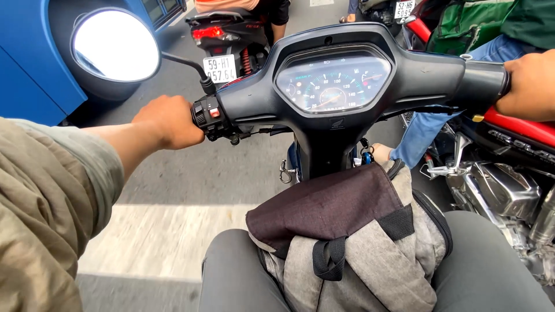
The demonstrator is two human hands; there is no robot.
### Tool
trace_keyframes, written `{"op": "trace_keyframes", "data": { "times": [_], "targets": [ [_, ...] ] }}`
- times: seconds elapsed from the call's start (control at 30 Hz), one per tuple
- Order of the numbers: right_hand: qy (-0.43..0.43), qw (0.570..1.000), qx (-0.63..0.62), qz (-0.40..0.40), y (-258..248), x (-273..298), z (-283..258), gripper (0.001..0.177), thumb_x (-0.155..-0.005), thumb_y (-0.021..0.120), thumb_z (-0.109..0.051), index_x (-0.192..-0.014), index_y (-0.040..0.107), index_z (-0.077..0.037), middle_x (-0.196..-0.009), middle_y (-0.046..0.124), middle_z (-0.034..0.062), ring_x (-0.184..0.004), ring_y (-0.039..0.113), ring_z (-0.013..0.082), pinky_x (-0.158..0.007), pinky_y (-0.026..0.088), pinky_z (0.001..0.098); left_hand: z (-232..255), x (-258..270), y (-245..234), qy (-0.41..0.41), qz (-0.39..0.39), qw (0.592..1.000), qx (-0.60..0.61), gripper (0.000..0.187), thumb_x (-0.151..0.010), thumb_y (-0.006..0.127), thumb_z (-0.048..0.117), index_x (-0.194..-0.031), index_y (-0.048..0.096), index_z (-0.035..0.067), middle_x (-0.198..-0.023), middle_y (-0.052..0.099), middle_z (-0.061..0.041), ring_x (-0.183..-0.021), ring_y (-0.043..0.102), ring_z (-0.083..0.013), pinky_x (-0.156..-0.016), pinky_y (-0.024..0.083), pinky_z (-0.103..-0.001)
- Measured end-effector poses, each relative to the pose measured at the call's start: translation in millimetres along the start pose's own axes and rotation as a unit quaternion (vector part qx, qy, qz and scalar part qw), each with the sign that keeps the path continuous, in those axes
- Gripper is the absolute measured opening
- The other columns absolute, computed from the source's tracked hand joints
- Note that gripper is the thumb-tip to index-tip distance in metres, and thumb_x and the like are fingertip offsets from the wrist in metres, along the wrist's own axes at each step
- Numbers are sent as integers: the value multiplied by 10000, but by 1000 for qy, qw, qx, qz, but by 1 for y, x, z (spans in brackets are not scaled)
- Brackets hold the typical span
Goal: Cleaning the speedometer glass and dashboard of a motorcycle using a wet wipe while in traffic.
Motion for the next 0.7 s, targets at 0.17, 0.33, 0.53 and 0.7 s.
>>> {"op": "trace_keyframes", "data": {
  "times": [0.17,0.33,0.53,0.7],
  "targets": [
    [4,1000,4,5,10,-10,2,430,-706,792,-452,-1041,806,-183,-737,803,138,-709,802,271,-753,645,397,5,5,-3,-13,-7,1000,16,372,-713,696,281,-1015,777,79,-1014,746,-224,-990,704,-416,-879,568,-478],
    [-1,1000,-5,-5,-5,-6,-6,486,-668,808,-419,-1106,800,-209,-751,794,110,-704,794,260,-739,637,393,4,0,1,-10,-21,1000,1,370,-717,689,267,-1000,783,48,-1003,763,-227,-967,724,-415,-855,584,-481],
    [-11,998,-66,7,1,-10,-4,487,-665,828,-396,-1126,813,-239,-747,801,102,-695,789,243,-746,639,391,3,0,-1,-28,-34,999,24,360,-709,689,258,-1003,782,73,-1023,760,-203,-979,720,-397,-855,580,-469],
    [0,997,-73,15,-40,1,-18,627,-629,824,-335,-1254,789,-300,-824,794,116,-705,785,274,-736,635,400,6,7,-7,-32,-24,999,17,356,-705,694,255,-1001,783,79,-1023,764,-199,-982,725,-395,-852,586,-471]
  ]
}}
Point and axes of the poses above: each hand's wrist, its own x-axis away from the middle knuckle, its own y-axis out of the palm, z = x × y, the point moved 4 cm from there along -x, towards the middle knuckle
